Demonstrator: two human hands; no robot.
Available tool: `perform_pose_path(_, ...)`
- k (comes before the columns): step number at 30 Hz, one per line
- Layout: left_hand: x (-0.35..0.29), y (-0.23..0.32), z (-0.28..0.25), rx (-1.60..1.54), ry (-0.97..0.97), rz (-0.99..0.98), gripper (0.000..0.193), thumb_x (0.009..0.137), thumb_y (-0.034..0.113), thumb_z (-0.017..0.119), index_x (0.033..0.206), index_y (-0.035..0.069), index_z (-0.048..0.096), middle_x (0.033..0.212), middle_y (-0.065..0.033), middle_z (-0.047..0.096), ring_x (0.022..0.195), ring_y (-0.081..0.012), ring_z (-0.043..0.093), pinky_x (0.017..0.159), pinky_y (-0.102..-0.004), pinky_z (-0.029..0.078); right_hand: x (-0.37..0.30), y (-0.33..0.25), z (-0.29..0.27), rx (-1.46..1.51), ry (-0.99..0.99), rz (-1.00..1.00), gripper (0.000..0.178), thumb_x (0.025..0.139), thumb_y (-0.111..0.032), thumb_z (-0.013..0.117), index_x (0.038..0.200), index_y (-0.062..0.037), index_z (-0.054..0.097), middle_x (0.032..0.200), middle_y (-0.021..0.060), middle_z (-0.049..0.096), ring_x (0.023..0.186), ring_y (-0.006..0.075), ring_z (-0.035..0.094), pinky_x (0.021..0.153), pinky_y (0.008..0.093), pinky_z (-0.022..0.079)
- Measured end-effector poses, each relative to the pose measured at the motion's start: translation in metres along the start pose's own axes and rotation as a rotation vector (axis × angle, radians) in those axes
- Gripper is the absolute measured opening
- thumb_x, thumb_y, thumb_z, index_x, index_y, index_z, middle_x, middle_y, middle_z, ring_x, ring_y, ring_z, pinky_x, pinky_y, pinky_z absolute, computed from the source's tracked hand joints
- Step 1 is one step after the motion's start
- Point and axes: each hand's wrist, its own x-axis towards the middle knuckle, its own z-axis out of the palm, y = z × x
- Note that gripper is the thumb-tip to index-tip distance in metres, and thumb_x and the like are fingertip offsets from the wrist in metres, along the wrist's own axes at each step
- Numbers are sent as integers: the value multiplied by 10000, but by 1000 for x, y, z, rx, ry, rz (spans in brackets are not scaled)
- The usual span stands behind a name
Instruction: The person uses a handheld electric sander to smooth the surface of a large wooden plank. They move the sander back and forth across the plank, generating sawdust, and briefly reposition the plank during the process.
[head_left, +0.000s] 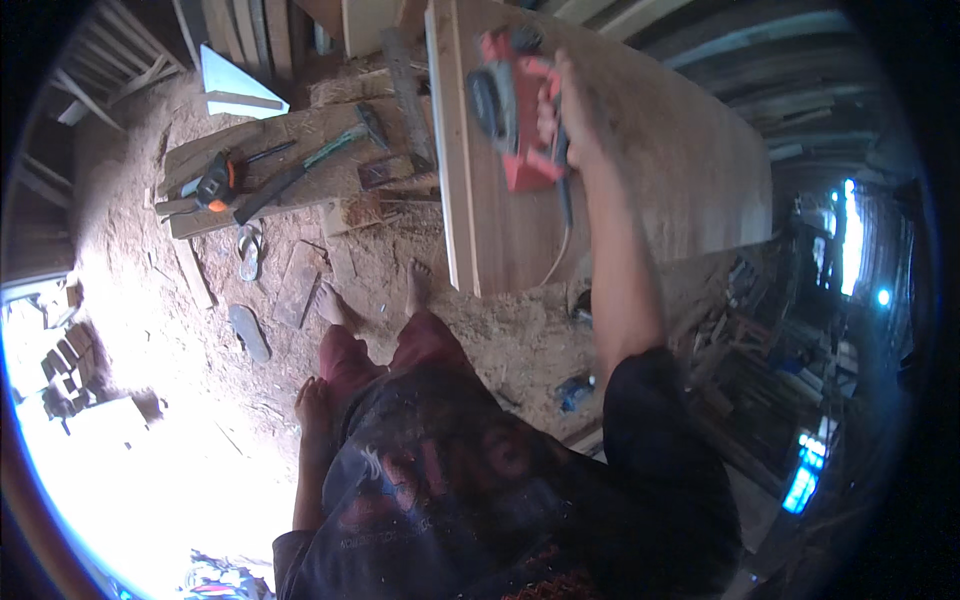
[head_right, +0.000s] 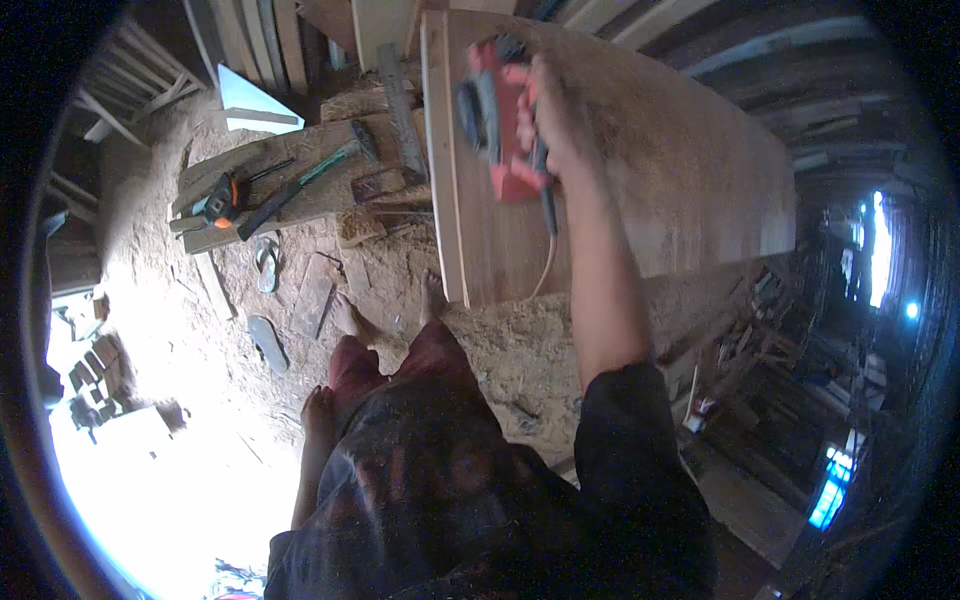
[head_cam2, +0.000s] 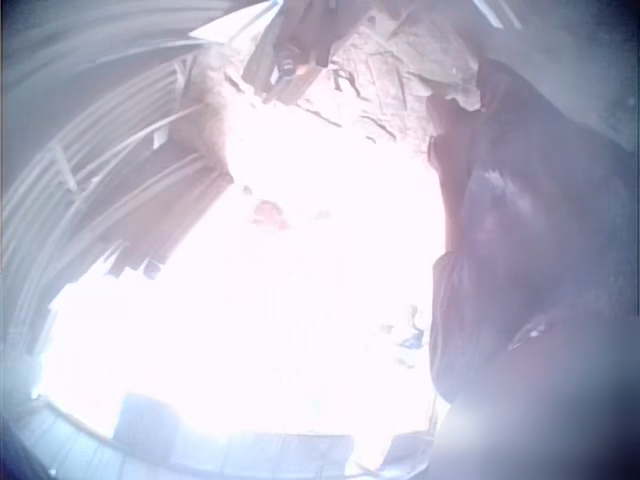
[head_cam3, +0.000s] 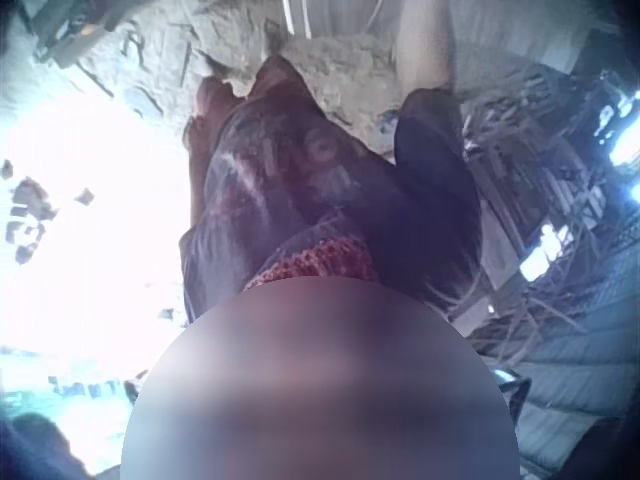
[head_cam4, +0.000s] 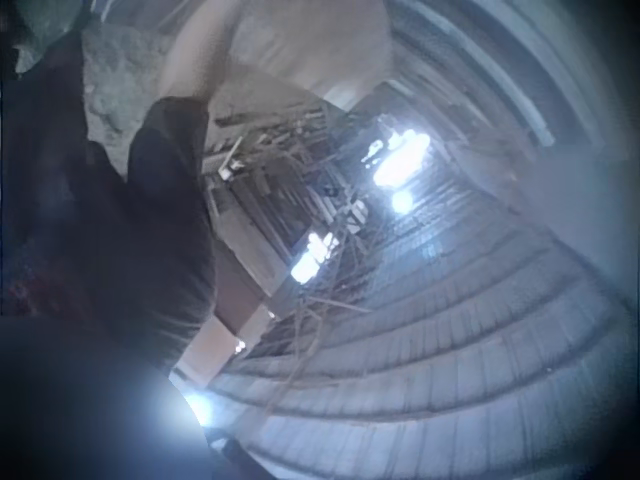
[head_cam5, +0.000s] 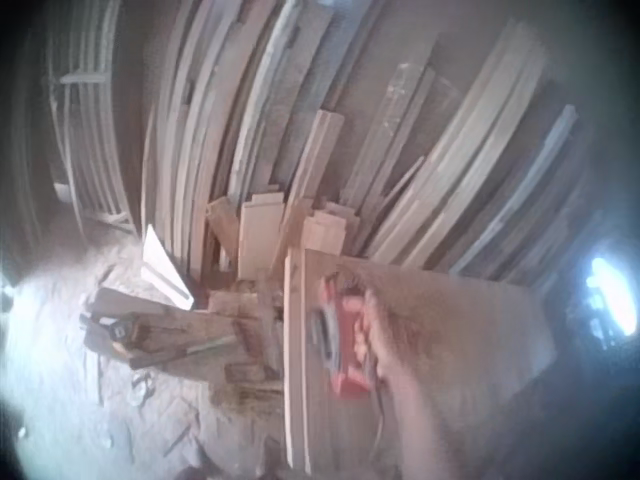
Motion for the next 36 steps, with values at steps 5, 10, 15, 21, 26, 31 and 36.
perform_pose_path(5, 3, 31, -13, -419, 152, -307, 446, 1022, 300, 617, 1402, 69, 577, 1291, -135, 682, 1171, -287, 663, 960, -435, 533, -199, 101, -23, -46, -1, 230, 772, 1045, -688, 342, 1472, -83, 562, 606, -48, 450, 428, 40, 385, 429, 248, 372)
perform_pose_path(10, 21, 90, 16, -354, 93, -241, 437, 1045, 280, 572, 1432, 79, 546, 1380, -119, 631, 1231, -275, 627, 997, -439, 507, -266, 148, -24, -130, 271, 183, 772, 1051, -653, 352, 1318, -10, 685, 567, -39, 396, 412, 70, 382, 412, 264, 363)
perform_pose_path(15, 24, 100, 66, 463, -79, 617, 276, 1065, 228, 532, 1249, 93, 687, 1205, -81, 701, 1126, -223, 664, 925, -382, 547, -121, 79, -31, -14, -60, 126, 760, 1024, -716, 367, 1484, -143, 563, 594, -78, 359, 444, 23, 300, 407, 229, 283)
perform_pose_path(21, 22, 32, 102, 203, -204, 382, 299, 1058, 282, 534, 1168, 63, 705, 1195, -82, 698, 1100, -223, 645, 972, -373, 514, 42, 16, -42, 54, -64, -66, 767, 995, -752, 411, 1276, -78, 649, 650, -77, 406, 483, 51, 377, 447, 264, 332)
perform_pose_path(26, 22, 26, 66, -806, -100, -498, 438, 1025, 290, 608, 1388, 49, 564, 1290, -108, 667, 1076, -234, 651, 955, -397, 516, -110, 60, -63, -116, -16, 119, 721, 1025, -693, 409, 1245, -54, 658, 577, -57, 437, 432, 71, 391, 417, 272, 331)
perform_pose_path(31, 18, 78, 39, -298, 109, -222, 442, 1015, 313, 621, 1393, 88, 576, 1336, -100, 663, 1155, -261, 652, 954, -436, 521, -265, 136, -65, -110, 270, 153, 600, 1080, -543, 382, 1223, -47, 686, 586, 2, 545, 445, 78, 479, 443, 270, 385)
perform_pose_path(36, 16, 92, 62, -355, 109, -210, 455, 1017, 320, 616, 1412, 100, 564, 1309, -93, 684, 1159, -258, 653, 960, -433, 520, -196, 126, -76, -57, 60, 176, 735, 1050, -655, 349, 1395, -60, 607, 598, -36, 461, 440, 52, 393, 428, 258, 347)
